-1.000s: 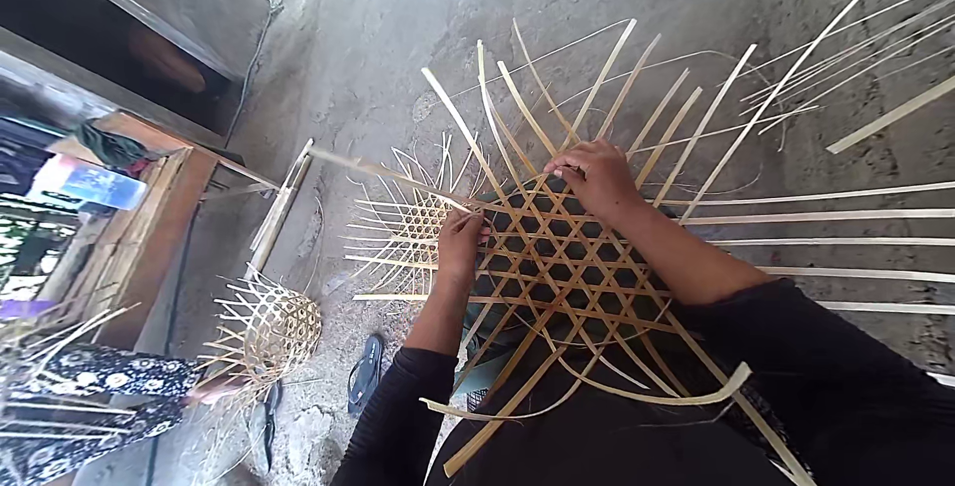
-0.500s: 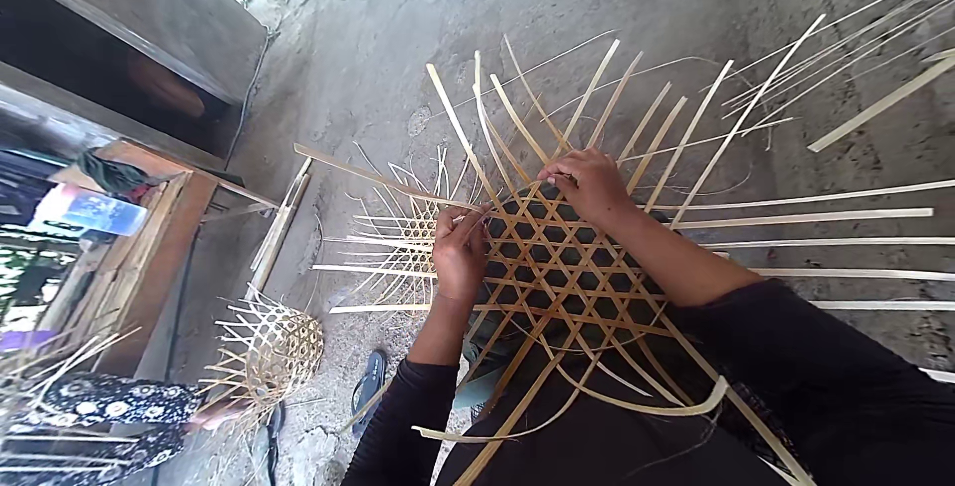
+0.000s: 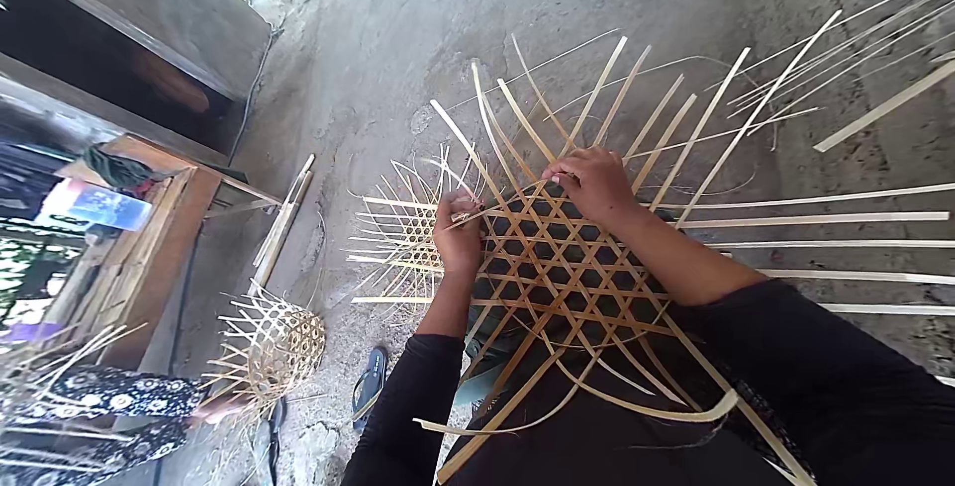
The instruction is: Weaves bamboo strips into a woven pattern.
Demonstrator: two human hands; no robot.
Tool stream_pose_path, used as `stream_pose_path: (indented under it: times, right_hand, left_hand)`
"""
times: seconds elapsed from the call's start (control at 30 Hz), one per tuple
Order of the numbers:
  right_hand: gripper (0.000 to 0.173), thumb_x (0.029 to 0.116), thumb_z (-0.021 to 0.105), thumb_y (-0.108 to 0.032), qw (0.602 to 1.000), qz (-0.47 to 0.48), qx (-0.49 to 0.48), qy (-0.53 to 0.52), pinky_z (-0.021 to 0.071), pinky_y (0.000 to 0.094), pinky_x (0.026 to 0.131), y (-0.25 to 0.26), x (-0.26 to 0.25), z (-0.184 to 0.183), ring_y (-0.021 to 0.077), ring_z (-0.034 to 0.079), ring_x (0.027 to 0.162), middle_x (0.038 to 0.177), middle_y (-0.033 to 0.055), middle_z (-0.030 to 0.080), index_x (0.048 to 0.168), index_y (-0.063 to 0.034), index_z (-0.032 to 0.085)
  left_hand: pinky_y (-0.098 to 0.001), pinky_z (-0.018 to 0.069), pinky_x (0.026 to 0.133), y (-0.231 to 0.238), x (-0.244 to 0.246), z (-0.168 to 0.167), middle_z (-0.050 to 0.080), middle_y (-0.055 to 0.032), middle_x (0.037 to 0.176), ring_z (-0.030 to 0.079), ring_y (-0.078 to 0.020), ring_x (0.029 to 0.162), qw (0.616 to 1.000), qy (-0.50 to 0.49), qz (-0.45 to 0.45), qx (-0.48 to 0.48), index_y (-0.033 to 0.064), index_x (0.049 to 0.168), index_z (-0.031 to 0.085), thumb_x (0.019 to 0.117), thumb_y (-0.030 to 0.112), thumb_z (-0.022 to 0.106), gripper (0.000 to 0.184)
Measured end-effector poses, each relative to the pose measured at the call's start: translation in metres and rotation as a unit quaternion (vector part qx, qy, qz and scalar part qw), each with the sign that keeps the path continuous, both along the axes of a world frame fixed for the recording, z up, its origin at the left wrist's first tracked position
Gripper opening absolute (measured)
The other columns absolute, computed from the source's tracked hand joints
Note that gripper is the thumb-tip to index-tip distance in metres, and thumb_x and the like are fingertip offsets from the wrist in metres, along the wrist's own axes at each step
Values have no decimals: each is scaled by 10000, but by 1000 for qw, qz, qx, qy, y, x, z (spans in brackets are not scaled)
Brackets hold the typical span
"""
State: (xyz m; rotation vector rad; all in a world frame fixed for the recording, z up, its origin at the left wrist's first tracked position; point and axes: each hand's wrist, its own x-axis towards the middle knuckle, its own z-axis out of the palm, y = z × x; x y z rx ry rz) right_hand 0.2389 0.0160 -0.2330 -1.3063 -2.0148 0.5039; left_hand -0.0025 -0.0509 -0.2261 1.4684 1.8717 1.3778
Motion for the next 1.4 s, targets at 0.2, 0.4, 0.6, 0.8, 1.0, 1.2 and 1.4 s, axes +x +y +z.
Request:
stream_pose_path:
  times: [0.2,0.4,0.6,0.8,1.0,1.2,1.4]
  right_hand:
    - [205,1030,594,-164,1000,2,11,1,432,580,979,-1,-2,-1,320,624,1144,1158,62,725,1111,-218,774]
    - [207,1037,584,-164,999,4,48,14,435,569,975,-3,-3,-2,327,628,1135,1148,78,726,1107,-201,775]
    - [221,1039,577,-167,997,6,70,32,438,558,955,0,-1,-6,312,634,1120,1129,72,731,1108,-208,783]
    - [226,1040,563,-150,997,5,82,12,434,554,965,2,-2,-8,311,632,1102,1107,63,726,1096,-204,776]
    - [236,1049,546,-157,997,7,81,4,427,556,992,-1,0,-5,318,630,1125,1127,72,728,1107,-195,771]
    - [242,1060,536,-185,998,2,68,-4,422,551,996,-2,-1,-1,323,618,1155,1151,81,724,1126,-196,768]
    - [243,1056,542,-189,997,-6,72,-18,421,554,996,-3,3,0,322,614,1165,1158,79,725,1136,-207,771]
  left_hand:
    - [-280,518,586,-24,23,21,563,-141,1134,564,-142,692,967,240,2,87,51,1188,628,841,145,805,401]
    - [-490,578,848,-15,32,44,759,-98,1016,725,-266,928,935,334,-92,-77,82,1162,746,1009,229,649,233]
    - [-418,600,764,13,31,53,726,-127,1036,716,-226,852,940,310,-144,4,54,1072,745,1014,76,572,184]
    - [-248,527,587,37,16,7,692,-34,842,612,-89,626,989,-59,-76,-114,70,1107,726,1054,147,569,182]
    - [-286,562,717,34,3,11,730,-28,913,665,-88,751,978,-19,-160,-136,67,1087,734,970,219,720,193]
    - [-331,559,794,26,20,8,728,-23,1014,671,-105,859,989,65,-108,-79,128,984,799,945,193,732,101]
    - [-409,563,786,37,16,8,726,-39,940,680,-145,823,984,-27,-83,-154,104,1125,727,862,245,823,314]
